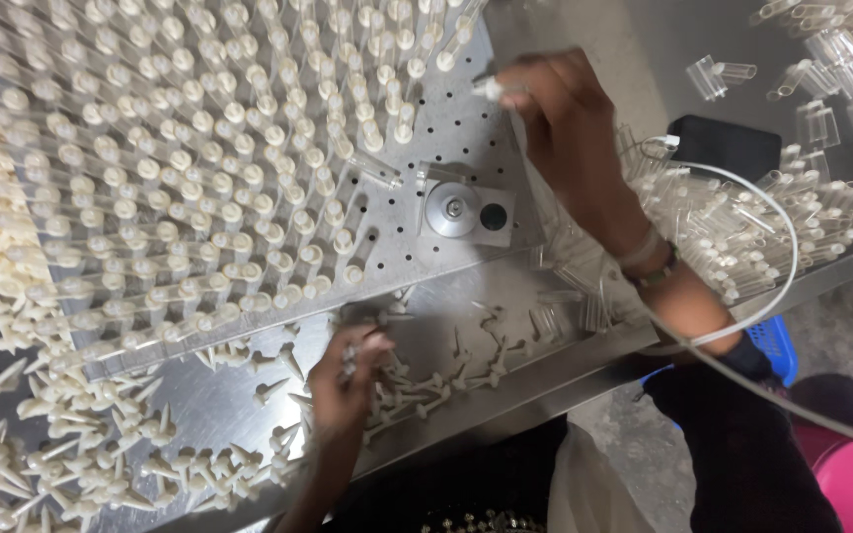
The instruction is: The person picks up a small white plastic component and places it into a larger transparent tube, repeating this process for several units on a metal workspace.
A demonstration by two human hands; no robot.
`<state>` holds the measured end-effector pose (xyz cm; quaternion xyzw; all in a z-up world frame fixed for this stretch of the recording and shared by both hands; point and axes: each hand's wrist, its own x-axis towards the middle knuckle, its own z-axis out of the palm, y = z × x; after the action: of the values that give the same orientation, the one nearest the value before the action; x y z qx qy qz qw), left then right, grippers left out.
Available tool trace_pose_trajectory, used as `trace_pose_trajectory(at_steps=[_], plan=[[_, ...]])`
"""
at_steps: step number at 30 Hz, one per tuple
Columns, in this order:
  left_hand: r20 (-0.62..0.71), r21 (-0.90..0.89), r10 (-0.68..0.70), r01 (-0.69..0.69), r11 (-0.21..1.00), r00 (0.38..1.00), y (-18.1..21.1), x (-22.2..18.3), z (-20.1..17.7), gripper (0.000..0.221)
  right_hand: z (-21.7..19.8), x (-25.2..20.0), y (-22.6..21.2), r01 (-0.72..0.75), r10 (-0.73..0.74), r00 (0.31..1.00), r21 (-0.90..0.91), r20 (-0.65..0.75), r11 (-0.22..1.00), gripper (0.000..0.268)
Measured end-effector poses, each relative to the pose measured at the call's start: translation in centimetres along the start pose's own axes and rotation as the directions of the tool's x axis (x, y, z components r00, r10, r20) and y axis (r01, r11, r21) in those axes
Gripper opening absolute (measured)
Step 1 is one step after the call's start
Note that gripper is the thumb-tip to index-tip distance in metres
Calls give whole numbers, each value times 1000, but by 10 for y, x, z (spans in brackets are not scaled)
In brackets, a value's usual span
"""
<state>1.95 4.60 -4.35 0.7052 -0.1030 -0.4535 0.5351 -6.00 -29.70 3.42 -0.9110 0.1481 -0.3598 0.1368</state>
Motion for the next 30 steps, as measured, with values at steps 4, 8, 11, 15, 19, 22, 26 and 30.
trace_pose_trajectory(at_steps=[4, 8, 11, 15, 19, 22, 26, 30], plan=[[-331, 325, 328, -219, 920, 885, -22, -31, -51, 33, 25, 14, 33, 90, -90, 996, -24, 6, 996, 17], [-161, 887, 516, -106, 450, 841, -40, -53, -88, 66, 46, 24, 49, 53, -54, 988, 13, 147, 999, 11], [-120, 879, 540, -164, 448, 833, -49, -42, -85, 64, 37, 14, 47, 262, -246, 961, -129, 124, 957, 12], [-35, 872, 529, -232, 430, 848, -38, -21, -59, 77, 12, -31, 42, -49, 50, 991, -10, 123, 999, 40], [148, 868, 200, -224, 443, 969, -23, -23, -17, 85, -17, -107, 40, -390, 452, 828, -237, 331, 890, 52], [237, 806, 313, -366, 466, 920, -34, -22, -4, 67, -11, -158, 35, -579, 632, 660, -261, 407, 773, 67], [459, 833, 507, -552, 41, 729, -45, -9, -9, 33, 8, -181, 21, -417, 547, 747, -374, 378, 828, 73], [164, 795, 403, -362, 486, 901, -35, -7, 0, 36, 19, -163, 4, -527, 643, 684, -377, 344, 762, 73]])
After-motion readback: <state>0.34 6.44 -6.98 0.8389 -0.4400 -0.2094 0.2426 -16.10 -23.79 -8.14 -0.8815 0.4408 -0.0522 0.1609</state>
